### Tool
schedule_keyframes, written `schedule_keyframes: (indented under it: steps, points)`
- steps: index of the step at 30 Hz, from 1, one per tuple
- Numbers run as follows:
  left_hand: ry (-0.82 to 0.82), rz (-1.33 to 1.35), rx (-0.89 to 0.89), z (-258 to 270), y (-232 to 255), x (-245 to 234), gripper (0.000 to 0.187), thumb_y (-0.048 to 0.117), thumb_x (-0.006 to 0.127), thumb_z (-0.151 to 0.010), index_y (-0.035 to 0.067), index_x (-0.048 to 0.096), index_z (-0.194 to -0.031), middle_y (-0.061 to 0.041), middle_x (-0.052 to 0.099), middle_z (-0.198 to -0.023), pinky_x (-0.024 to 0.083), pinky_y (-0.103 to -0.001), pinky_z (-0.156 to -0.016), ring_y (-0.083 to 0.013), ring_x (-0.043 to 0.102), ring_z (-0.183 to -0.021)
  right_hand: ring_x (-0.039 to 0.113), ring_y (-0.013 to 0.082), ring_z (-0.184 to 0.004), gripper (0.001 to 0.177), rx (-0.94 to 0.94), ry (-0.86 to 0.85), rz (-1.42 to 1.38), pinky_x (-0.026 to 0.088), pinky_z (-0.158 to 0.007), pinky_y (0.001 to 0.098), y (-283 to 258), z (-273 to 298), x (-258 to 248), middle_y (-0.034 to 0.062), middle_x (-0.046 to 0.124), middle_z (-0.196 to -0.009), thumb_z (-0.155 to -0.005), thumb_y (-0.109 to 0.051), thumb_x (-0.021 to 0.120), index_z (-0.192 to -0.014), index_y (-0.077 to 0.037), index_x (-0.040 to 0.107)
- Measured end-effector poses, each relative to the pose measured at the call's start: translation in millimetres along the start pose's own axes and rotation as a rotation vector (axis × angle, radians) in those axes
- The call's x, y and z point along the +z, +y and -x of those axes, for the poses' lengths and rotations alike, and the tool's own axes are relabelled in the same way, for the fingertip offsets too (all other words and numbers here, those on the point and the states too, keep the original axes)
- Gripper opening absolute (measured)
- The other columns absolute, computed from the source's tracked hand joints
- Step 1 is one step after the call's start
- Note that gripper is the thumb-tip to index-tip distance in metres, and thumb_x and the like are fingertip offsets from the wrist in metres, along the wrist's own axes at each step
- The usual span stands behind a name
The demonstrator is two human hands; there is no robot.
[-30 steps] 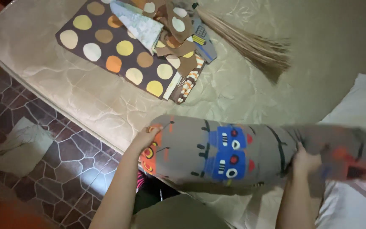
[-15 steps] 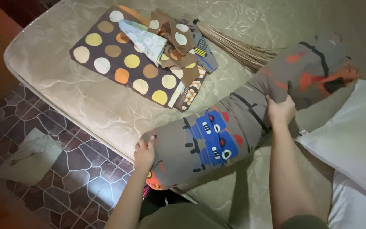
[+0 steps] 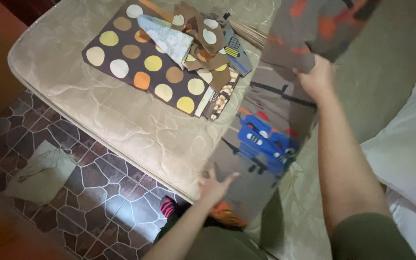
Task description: Putting a patterned cover on a bolster pillow and tying the ends with white strings.
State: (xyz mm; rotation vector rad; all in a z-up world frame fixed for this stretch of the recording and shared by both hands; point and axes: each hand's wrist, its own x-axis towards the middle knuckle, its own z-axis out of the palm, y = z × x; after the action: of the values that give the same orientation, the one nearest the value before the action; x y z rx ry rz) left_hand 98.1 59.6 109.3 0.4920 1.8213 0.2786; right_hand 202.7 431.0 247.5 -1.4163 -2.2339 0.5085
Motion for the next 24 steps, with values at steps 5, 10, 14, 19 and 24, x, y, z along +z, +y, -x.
schedule_keyframes:
  steps: [5,10,14,19,24]
  points:
    - [-0.304,0.173,0.129,-38,0,52,0.115,0.079,0.053,-0.087,0.015,-0.004,-0.164,-0.02,0.006,-0.171,0.026,-0.057,-0.122,-0.0434,0.013,-0.156,0.068,0.0414,-0.101,0.036,-0.224,-0.174,0.178,0.053,-0.083,0.049,-68,-5,-11,0.0198,0.073,-0.107,-0.085,-0.021,0.084,-0.117,-0.01,0.073]
    - [-0.321,0.485,0.569,-140,20,9,0.091,0.064,0.047,-0.094,0.009,0.021,-0.161,-0.022,0.044,-0.159,0.048,-0.057,-0.107,-0.0403,0.05,-0.139,0.066,0.0422,-0.103,0.032,-0.419,-0.313,0.221,0.052,-0.085,0.0494,-97,11,18,0.0188,0.072,-0.109,-0.084,-0.021,0.083,-0.112,-0.011,0.074]
    - [0.116,0.631,0.701,-162,70,-114,0.095,0.066,0.046,-0.098,-0.003,0.023,-0.16,-0.025,0.055,-0.149,0.036,-0.042,-0.118,-0.0349,0.05,-0.141,0.066,0.0416,-0.104,0.032,-0.571,-0.424,0.163,0.053,-0.086,0.0485,-119,23,55,0.0179,0.072,-0.109,-0.078,-0.016,0.08,-0.109,-0.009,0.072]
    - [0.549,0.768,0.721,-109,88,-206,0.092,0.05,0.061,-0.093,-0.005,0.024,-0.157,-0.024,0.039,-0.159,0.03,-0.041,-0.122,-0.0379,0.036,-0.15,0.065,0.042,-0.103,0.024,-0.714,-0.502,0.172,0.052,-0.086,0.0496,-154,40,86,0.0182,0.072,-0.105,-0.079,-0.01,0.076,-0.103,-0.008,0.072]
    - [1.034,0.325,0.933,-24,70,-253,0.088,0.025,0.065,-0.083,0.014,0.028,-0.163,-0.023,0.013,-0.17,0.028,-0.051,-0.124,-0.0466,0.022,-0.155,0.066,0.0398,-0.104,0.03,-0.849,-0.57,0.144,0.052,-0.09,0.0478,-167,57,106,0.0163,0.071,-0.103,-0.074,-0.01,0.074,-0.104,-0.006,0.07]
